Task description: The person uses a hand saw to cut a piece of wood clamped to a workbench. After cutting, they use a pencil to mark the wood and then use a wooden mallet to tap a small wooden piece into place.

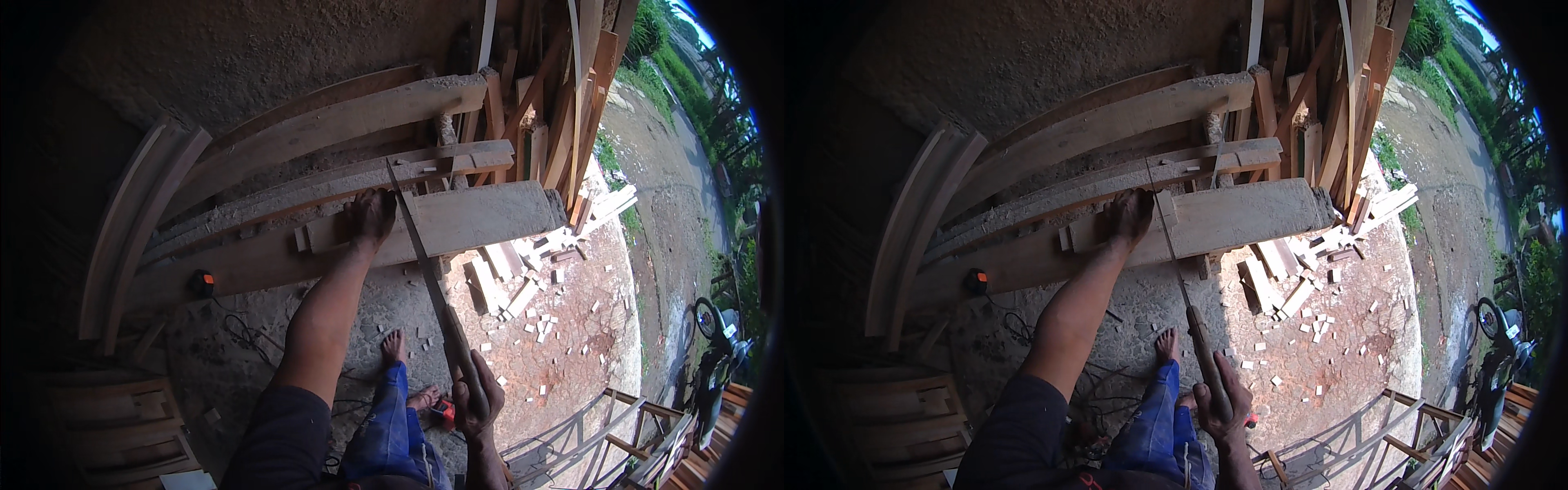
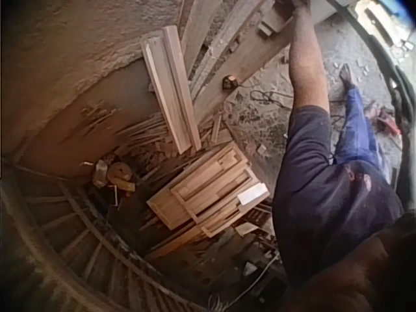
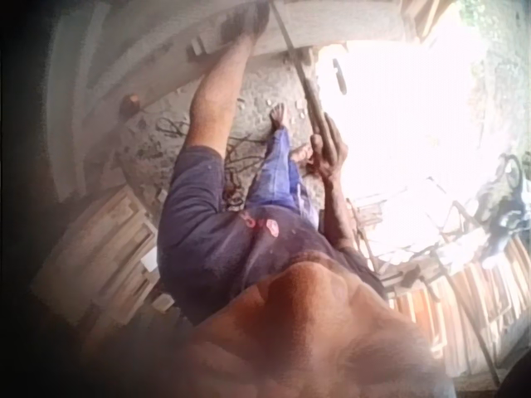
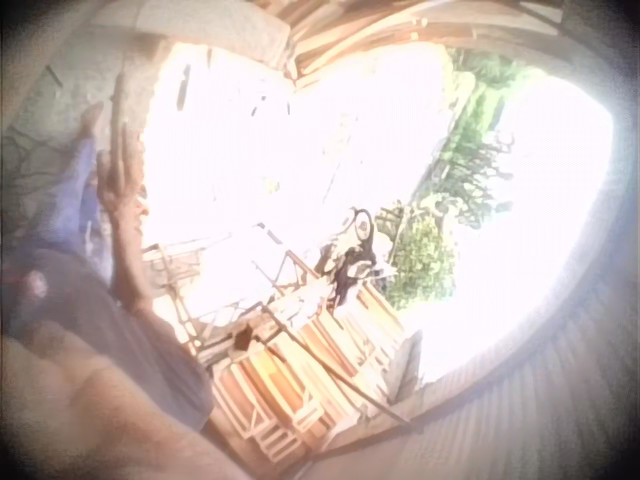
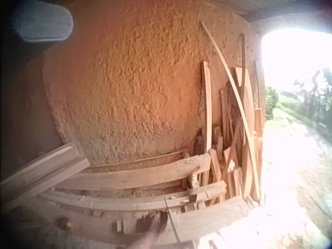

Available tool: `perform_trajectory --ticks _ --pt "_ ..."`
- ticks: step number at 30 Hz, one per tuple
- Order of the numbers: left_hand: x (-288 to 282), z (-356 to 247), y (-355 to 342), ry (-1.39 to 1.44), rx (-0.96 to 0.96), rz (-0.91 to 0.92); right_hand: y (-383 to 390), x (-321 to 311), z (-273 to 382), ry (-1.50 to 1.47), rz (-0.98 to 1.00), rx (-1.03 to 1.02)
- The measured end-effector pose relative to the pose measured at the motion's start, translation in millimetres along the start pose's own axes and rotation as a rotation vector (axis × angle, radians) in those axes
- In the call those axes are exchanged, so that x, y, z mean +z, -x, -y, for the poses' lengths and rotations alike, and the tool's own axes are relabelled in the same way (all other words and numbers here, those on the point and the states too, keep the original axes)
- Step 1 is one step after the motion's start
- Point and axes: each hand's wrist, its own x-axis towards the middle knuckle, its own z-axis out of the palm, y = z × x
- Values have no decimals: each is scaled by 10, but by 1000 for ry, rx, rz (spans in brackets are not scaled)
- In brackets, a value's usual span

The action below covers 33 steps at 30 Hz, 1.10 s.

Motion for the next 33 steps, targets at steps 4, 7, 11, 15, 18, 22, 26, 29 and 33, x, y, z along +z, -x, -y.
perform_trajectory --ticks 4,7,11,15,18,22,26,29,33 --pt "-22 -29 -40 -49 8 11 -185 84 -20 108 11 -64" --pt "39 14 -47 -36 -1 17 -199 110 -39 -15 40 119" --pt "50 81 -65 -39 6 -23 34 -83 35 157 62 -60" --pt "104 72 -45 -11 34 -48 141 -193 38 148 34 -14" --pt "118 92 -44 2 32 -17 -222 23 128 5 68 169" --pt "142 87 -98 -62 61 -15 -390 243 91 -57 48 177" --pt "107 60 -73 3 45 -5 -254 171 38 36 43 102" --pt "61 85 -27 -3 57 -16 210 -107 29 183 60 -17" --pt "107 124 5 -20 63 -23 443 -298 51 121 85 100"
